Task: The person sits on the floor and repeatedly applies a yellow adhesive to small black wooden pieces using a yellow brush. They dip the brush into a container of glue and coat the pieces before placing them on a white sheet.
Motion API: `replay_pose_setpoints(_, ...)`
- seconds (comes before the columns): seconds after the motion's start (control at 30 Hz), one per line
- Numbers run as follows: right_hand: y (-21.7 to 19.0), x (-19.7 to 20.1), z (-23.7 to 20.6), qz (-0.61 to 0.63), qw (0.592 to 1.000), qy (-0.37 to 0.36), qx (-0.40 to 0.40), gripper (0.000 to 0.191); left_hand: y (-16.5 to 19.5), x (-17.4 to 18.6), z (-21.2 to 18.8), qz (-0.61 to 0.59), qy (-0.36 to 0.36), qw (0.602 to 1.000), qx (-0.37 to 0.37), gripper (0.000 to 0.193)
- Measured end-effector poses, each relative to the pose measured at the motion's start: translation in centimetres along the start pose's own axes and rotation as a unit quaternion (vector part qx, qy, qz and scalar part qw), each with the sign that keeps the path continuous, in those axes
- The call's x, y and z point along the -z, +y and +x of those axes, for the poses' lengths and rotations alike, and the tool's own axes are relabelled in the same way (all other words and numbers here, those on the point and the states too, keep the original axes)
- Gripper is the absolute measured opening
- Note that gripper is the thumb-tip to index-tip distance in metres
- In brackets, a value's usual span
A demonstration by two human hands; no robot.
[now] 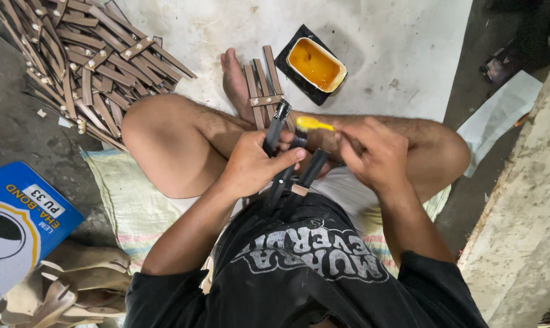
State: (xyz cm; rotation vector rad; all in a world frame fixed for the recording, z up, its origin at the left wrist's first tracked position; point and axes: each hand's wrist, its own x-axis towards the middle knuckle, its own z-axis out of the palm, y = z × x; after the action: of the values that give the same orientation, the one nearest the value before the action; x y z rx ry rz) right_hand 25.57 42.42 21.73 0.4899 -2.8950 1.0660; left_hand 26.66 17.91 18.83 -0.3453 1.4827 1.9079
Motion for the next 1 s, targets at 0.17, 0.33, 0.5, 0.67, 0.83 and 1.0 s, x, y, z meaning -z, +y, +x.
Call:
replay_pose_setpoints(0.17,1.0,-0.8,-0.9,0.245,0.956,-0.014,-0.163,0.019,-0.9,0.3,0.0,-0.050,-0.031,0.998,-0.023,0.029)
replay_pose_setpoints(0.33,0.7,-2.7,-3.6,0.433,0.853,-0.058,-0.285,0.018,-1.1,0.3,0.7,-0.002,-0.069,0.997,-0.042,0.039)
replay_pose_setpoints(0.5,0.5,-1.9,-2.9,0.416,0.877,-0.010,-0.240,0.032,-0.2,-0.1,1.2,0.073,-0.008,0.997,-0.036,0.046)
replay_pose_setpoints(0.67,0.8,1.6,-0.8,0.137,0.990,-0.019,0.002,0.021,1.5,1.7,1.2,0.058,0.023,0.994,-0.090,0.053)
replay_pose_setpoints(0.83,1.3,1.9,-0.3,0.007,0.997,-0.037,0.069,0.022,2.3,1.6,0.9,0.108,-0.004,0.991,-0.077,0.056)
replay_pose_setpoints(1.0,1.7,2.3,0.0,-0.010,0.998,-0.042,0.041,0.017,2.5,1.7,0.7,-0.025,-0.032,0.995,-0.091,0.053)
